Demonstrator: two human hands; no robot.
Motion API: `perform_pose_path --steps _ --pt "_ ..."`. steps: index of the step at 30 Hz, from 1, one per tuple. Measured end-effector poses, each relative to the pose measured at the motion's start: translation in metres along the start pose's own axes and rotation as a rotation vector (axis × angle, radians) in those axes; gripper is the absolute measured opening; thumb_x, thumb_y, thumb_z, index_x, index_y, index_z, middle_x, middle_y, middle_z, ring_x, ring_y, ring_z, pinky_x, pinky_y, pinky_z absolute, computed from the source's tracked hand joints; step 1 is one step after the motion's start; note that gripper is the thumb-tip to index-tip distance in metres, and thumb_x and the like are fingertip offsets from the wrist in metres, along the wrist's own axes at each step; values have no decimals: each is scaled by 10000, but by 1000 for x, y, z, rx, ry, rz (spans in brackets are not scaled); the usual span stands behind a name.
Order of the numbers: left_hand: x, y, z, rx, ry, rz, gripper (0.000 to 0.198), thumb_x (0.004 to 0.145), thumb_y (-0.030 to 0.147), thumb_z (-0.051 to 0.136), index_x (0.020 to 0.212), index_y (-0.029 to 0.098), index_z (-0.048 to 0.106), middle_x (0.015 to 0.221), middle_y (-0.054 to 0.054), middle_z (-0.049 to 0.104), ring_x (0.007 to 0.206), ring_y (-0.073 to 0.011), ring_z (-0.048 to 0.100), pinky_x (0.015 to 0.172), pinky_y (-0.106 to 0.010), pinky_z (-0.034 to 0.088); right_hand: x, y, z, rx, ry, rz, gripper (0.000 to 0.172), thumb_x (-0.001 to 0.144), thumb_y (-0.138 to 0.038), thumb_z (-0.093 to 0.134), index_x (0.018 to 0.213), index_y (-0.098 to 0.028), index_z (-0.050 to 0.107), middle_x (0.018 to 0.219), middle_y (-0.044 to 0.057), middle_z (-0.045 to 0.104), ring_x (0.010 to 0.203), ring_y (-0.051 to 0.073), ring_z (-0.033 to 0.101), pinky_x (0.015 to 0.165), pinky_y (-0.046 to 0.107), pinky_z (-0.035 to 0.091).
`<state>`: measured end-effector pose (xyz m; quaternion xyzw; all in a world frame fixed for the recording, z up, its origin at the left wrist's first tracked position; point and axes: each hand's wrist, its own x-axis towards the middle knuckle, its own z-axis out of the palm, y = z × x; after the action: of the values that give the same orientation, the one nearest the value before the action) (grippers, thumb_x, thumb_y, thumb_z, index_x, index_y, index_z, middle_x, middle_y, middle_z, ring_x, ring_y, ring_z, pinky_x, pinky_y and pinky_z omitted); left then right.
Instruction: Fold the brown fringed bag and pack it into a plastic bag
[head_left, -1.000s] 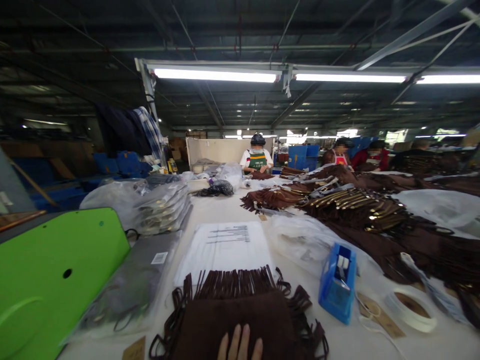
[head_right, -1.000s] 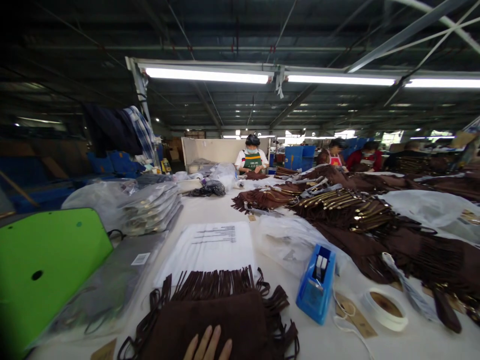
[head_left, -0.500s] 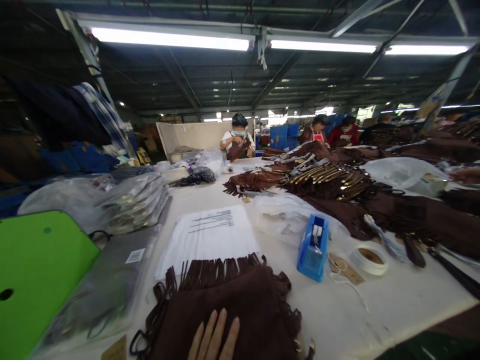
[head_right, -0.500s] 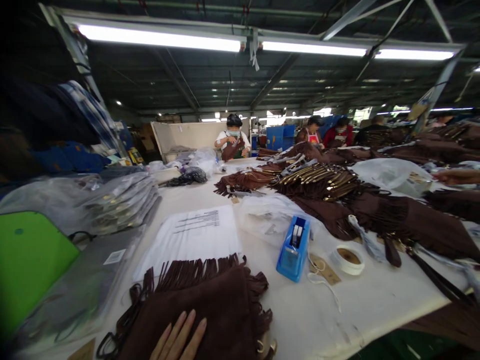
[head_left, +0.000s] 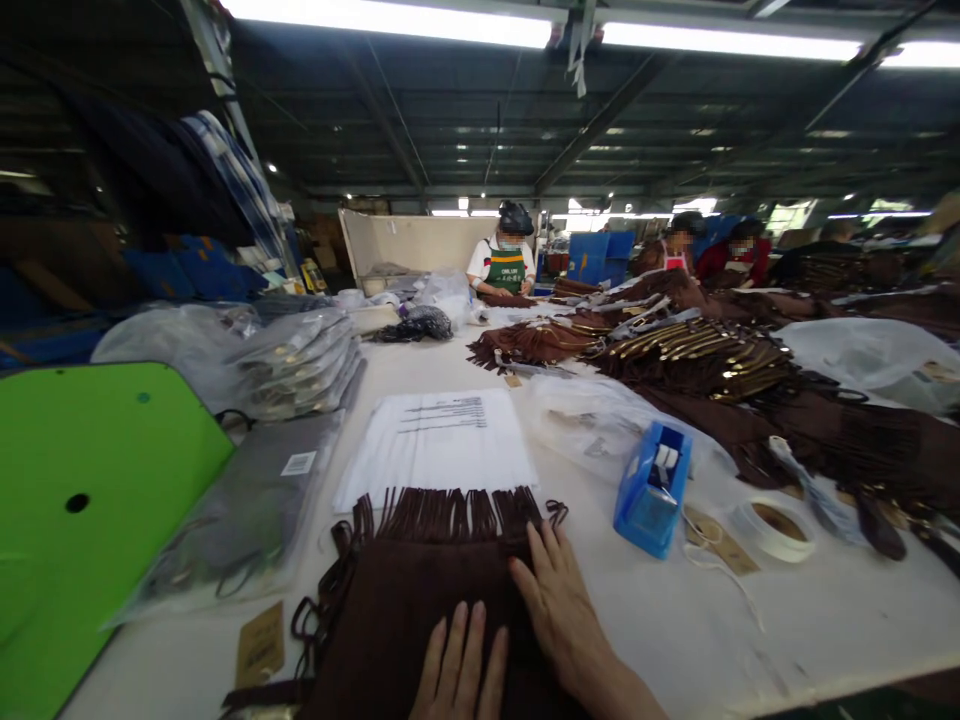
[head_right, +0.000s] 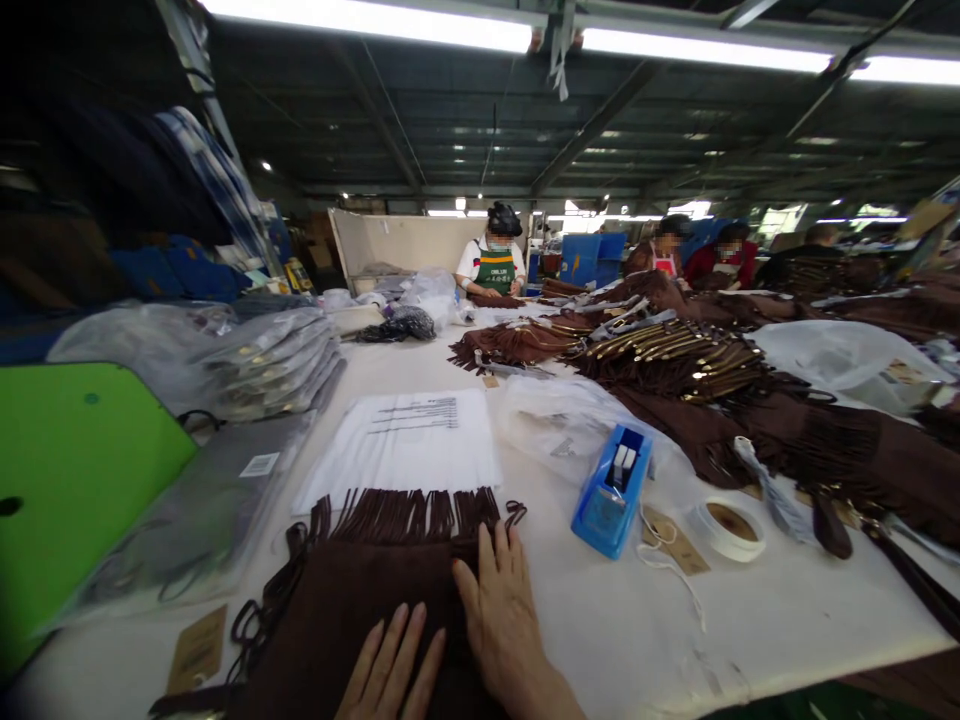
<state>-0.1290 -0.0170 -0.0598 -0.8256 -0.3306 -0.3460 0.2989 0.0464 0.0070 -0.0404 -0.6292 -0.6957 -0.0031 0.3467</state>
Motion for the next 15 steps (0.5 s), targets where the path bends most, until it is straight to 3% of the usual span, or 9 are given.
perform_pose_path --steps 2,5,7,9,12,15 --pt "0 1 0 6 28 2 351 870 145 311 1044 154 617 962 -105 700 942 -218 637 1093 -399 237 -6 -18 12 -177 -6 -69 212 854 -230 499 991 -244 661 1301 114 513 1270 371 348 980 587 312" --pt "2 3 4 44 69 6 357 842 64 281 956 93 619 920 -118 702 923 -222 646 1072 -397 294 -12 -33 22 -364 14 -193 227 852 -229 474 962 -246 671 1296 125 519 1240 367 395 955 547 342" --pt "4 4 5 85 86 23 362 826 26 264 912 72 612 888 -129 701 896 -226 656 1072 -418 297 -14 -33 22 -396 51 -300 262 870 -234 424 985 -247 658 1289 119 527 1259 335 376 949 505 352" --pt "7 2 2 96 111 50 348 830 28 274 889 79 613 873 -124 700 885 -218 660 1080 -440 281 -13 -27 20 -405 99 -424 298 878 -224 373 999 -235 645 1269 123 539 1319 321 267 946 495 337" --pt "6 -17 -16 27 117 103 287 862 90 354 930 151 626 975 -57 693 982 -175 622 1090 -419 276 -10 -12 19 -399 150 -577 353 855 -174 314 975 -214 644 1203 150 572 1358 327 137 906 493 339" --pt "-10 -53 -52 -6 2 -5 239 875 181 424 1012 198 619 1016 -19 680 1019 -134 593 1016 -304 389 -6 -1 23 -407 209 -661 391 809 -140 292 929 -201 659 1122 179 600 1342 367 166 840 496 370"
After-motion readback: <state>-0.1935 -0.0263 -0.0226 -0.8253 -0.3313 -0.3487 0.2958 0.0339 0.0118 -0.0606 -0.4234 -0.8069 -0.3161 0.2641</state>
